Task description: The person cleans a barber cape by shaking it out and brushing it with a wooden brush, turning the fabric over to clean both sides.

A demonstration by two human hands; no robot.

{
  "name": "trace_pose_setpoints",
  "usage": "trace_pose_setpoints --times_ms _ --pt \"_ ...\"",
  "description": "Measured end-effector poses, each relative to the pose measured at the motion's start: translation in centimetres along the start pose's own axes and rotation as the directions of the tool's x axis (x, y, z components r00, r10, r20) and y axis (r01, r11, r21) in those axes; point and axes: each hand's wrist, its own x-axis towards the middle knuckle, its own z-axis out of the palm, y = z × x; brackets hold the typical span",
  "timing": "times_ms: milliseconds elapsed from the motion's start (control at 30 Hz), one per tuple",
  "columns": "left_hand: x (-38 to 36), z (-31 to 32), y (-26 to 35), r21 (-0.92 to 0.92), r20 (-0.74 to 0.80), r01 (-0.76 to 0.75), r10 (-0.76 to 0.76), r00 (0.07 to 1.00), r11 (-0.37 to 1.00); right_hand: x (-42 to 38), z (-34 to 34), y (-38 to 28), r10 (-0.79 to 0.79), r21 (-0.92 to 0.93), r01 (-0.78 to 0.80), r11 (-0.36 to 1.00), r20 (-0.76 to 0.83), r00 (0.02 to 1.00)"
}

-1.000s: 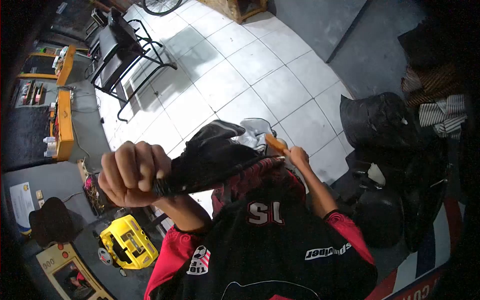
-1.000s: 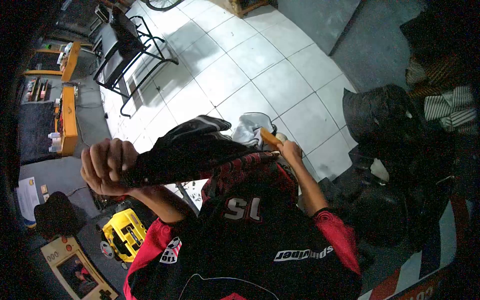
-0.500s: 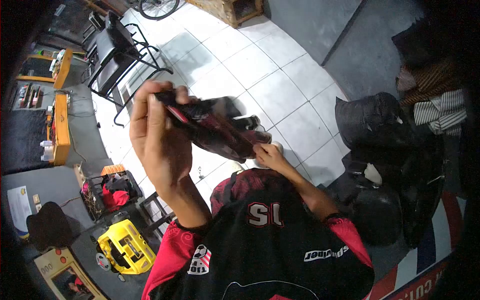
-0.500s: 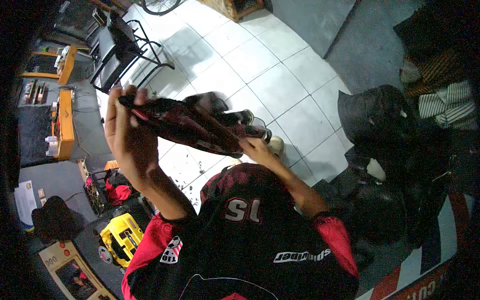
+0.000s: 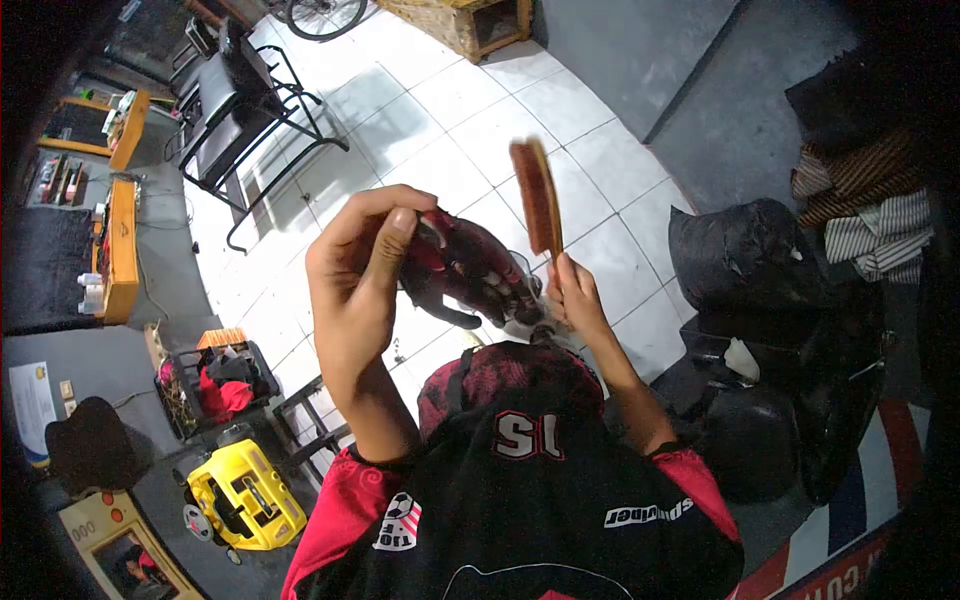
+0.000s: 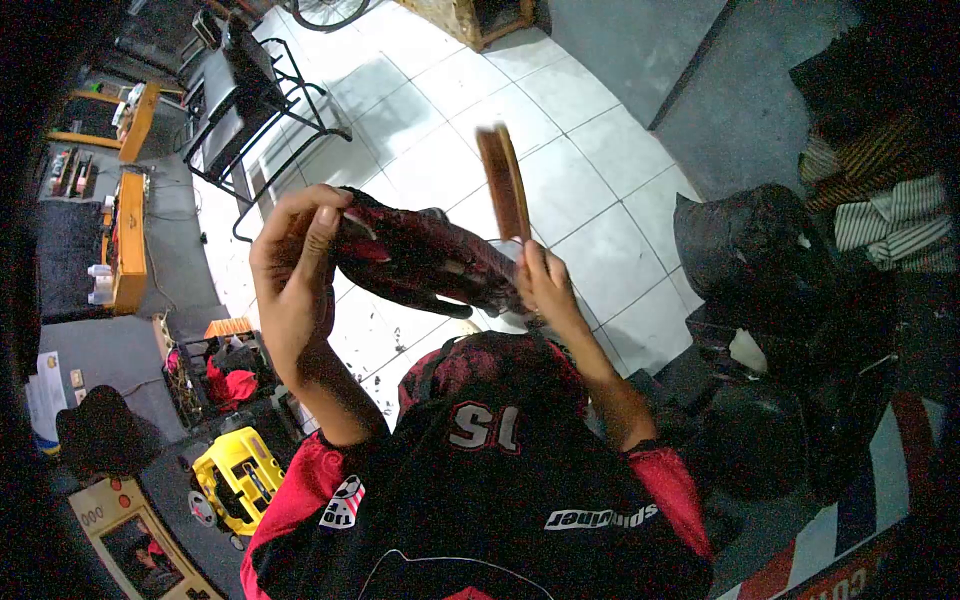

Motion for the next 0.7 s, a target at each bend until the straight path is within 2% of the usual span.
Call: trace_pose_setpoints --times_ms 67,100,133,200,233,267,300,333,367,400,433,500,533,567,633,667,700 --pt "0.1 1.1 0.4 -0.032 0.031 -0.059 0.060 0.998 0.998 -2.1 3.3 -2.9 -0.194 0.125 0.181 0.976 0.106 0.975" --pt "0.1 1.6 0.6 -0.048 0.045 -0.090 0.092 0.995 0.995 -1.9 3.2 -2.4 -0.255 0.047 0.252 0.967 0.260 0.931" --pt "0.1 1.8 0.9 -0.057 0.061 -0.113 0.116 0.991 0.992 -2.6 4.1 -2.8 -0.312 0.001 0.326 0.945 0.292 0.904" --pt "0.2 2.1 1.3 -0.035 -0.010 -0.221 0.221 0.975 0.975 -1.0 4.0 0.3 -0.428 -0.139 0.489 0.861 0.321 0.845" --pt "0.2 1.8 1.5 -0.069 -0.081 -0.221 0.216 0.973 0.973 -0.6 3.6 1.5 -0.314 -0.253 0.376 0.891 0.256 0.914" --pt "0.2 1.4 1.7 -0.105 -0.153 -0.225 0.207 0.966 0.969 0.6 2.5 4.0 -0.303 -0.373 0.370 0.851 0.227 0.926" --pt "0.2 1.2 2.3 -0.252 -0.188 -0.264 0.221 0.957 0.931 2.0 0.9 7.0 -0.295 -0.487 0.355 0.798 0.198 0.935" --pt "0.3 0.5 2.3 -0.267 -0.254 -0.301 0.234 0.939 0.916 3.0 -0.6 8.8 -0.291 -0.591 0.332 0.735 0.167 0.942" --pt "0.1 0.1 2.6 -0.295 -0.296 -0.323 0.235 0.926 0.899 3.2 -2.1 9.2 -0.088 -0.702 0.157 0.695 0.134 0.987" --pt "0.0 -0.3 2.8 -0.321 -0.338 -0.345 0.233 0.912 0.882 3.3 -3.9 9.5 0.114 -0.794 -0.012 0.608 0.072 0.991" --pt "-0.1 -2.2 1.5 -0.344 -0.185 -0.359 0.312 0.932 0.867 3.2 -5.4 10.1 0.307 -0.859 -0.173 0.482 -0.020 0.951" --pt "-0.1 -1.0 1.4 -0.323 -0.270 -0.281 0.196 0.943 0.904 4.7 -8.2 14.2 0.226 -0.926 -0.226 0.302 -0.161 0.961" --pt "0.1 -0.2 1.4 -0.317 -0.316 -0.250 0.146 0.937 0.915 5.4 -8.5 14.2 0.164 -0.945 -0.254 0.204 -0.223 0.961" --pt "0.3 0.4 1.7 -0.359 -0.314 -0.243 0.128 0.941 0.901 6.3 -8.9 14.1 0.162 -0.912 -0.321 0.255 -0.287 0.944" --pt "0.4 0.4 1.7 -0.336 -0.263 -0.207 0.120 0.957 0.919 7.8 -8.9 13.5 -0.077 -0.878 -0.202 0.435 -0.259 0.963" --pt "0.4 0.4 1.6 -0.321 -0.240 -0.191 0.115 0.964 0.928 8.6 -8.7 13.3 -0.197 -0.853 -0.121 0.509 -0.251 0.948" --pt "0.3 0.3 1.5 -0.259 -0.195 -0.191 0.143 0.970 0.947 8.0 -6.7 10.3 -0.335 -0.813 0.006 0.582 -0.233 0.913"
